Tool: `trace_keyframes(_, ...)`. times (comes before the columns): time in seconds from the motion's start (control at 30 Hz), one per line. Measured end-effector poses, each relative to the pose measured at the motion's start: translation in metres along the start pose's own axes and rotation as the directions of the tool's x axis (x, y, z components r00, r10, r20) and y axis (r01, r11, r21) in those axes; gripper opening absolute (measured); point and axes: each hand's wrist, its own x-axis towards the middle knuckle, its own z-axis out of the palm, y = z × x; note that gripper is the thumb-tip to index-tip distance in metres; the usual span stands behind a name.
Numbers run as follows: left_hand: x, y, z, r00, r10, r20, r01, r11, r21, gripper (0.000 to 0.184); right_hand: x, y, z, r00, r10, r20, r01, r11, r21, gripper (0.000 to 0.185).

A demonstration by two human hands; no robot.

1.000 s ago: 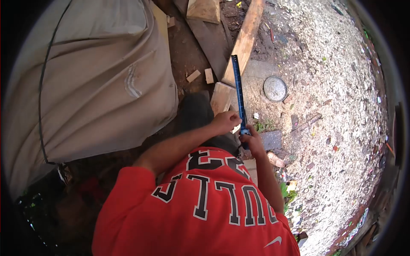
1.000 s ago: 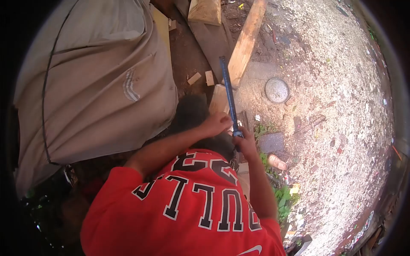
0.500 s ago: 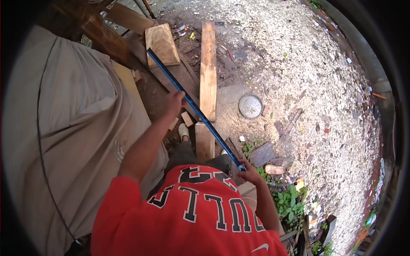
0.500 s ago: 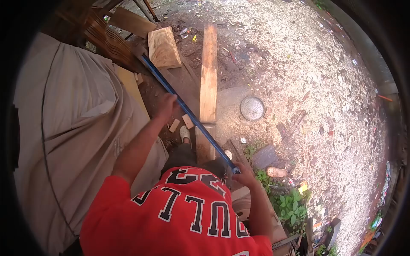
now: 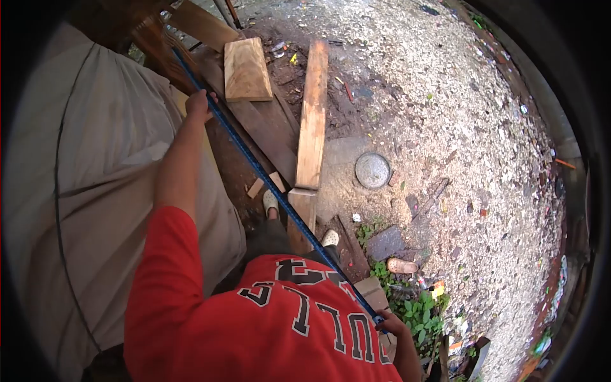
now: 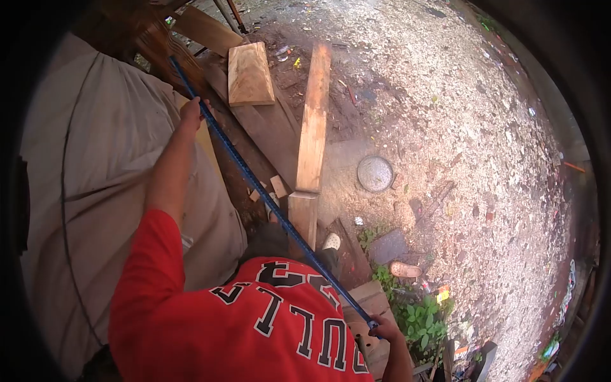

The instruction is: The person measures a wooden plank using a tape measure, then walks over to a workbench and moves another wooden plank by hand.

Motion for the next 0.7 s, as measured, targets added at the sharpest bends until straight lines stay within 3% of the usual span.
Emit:
trace_keyframes(0.03,0.0,-0.033,0.009,0.999,0.033,0.042,-0.034,0.999,0.03,0.02,-0.003,-0.014,-0.002,0.998,0.058,0.04,-0.062,0.991,0.12,0.063)
trace_keyframes(0.07,-0.002,-0.07,0.02,0.994,0.066,0.086,-0.071,0.996,0.057,0.02,0.008,-0.008,-0.001,1.0,-0.003,0.031,-0.001,0.992,0.126,0.064)
trace_keyframes(0.1,-0.032,-0.098,0.035,0.971,0.0,0.237,-0.003,1.0,0.012,0.02,0.015,-0.01,0.0,1.0,-0.018,0.008,0.017,0.992,0.128,0.065)
trace_keyframes(0.13,-0.073,-0.12,0.048,0.95,-0.002,0.312,-0.05,0.986,0.159,0.021,0.023,-0.016,0.001,0.999,-0.034,-0.015,0.035,0.991,0.128,0.066)
trace_keyframes(0.17,-0.108,-0.152,0.061,0.93,-0.039,0.366,-0.021,0.987,0.159,0.022,0.033,-0.022,0.001,1.0,-0.019,-0.011,0.02,0.989,0.148,0.065)
trace_keyframes(0.2,-0.152,-0.175,0.07,0.879,-0.15,0.453,0.09,0.985,0.15,0.022,0.043,-0.028,0.002,1.0,-0.003,-0.005,0.004,0.986,0.166,0.065)
trace_keyframes(0.23,-0.197,-0.193,0.081,0.863,-0.237,0.445,0.163,0.966,0.199,0.023,0.049,-0.037,0.002,1.0,0.013,0.001,-0.013,0.983,0.183,0.065)
trace_keyframes(0.3,-0.263,-0.228,0.087,0.72,-0.384,0.578,0.224,0.917,0.329,0.025,0.05,-0.07,0.002,0.998,-0.016,-0.062,0.023,0.992,0.121,0.062)
trace_keyframes(0.4,-0.334,-0.254,0.095,0.583,-0.558,0.591,0.319,0.826,0.465,0.022,0.062,-0.1,0.008,0.99,-0.079,-0.119,0.092,0.99,0.109,0.061)
trace_keyframes(0.53,-0.346,-0.271,0.098,0.562,-0.52,0.643,0.324,0.854,0.408,0.021,0.037,-0.166,0.005,0.991,-0.032,-0.131,0.041,0.997,0.071,0.063)
trace_keyframes(0.6,-0.332,-0.265,0.104,0.575,-0.481,0.662,0.306,0.877,0.371,0.022,0.037,-0.164,0.008,0.983,-0.087,-0.164,0.097,0.994,0.055,0.065)
trace_keyframes(0.7,-0.309,-0.24,0.112,0.669,-0.419,0.614,0.205,0.898,0.39,0.024,0.02,-0.156,0.01,0.985,-0.042,-0.17,0.05,0.998,0.044,0.065)
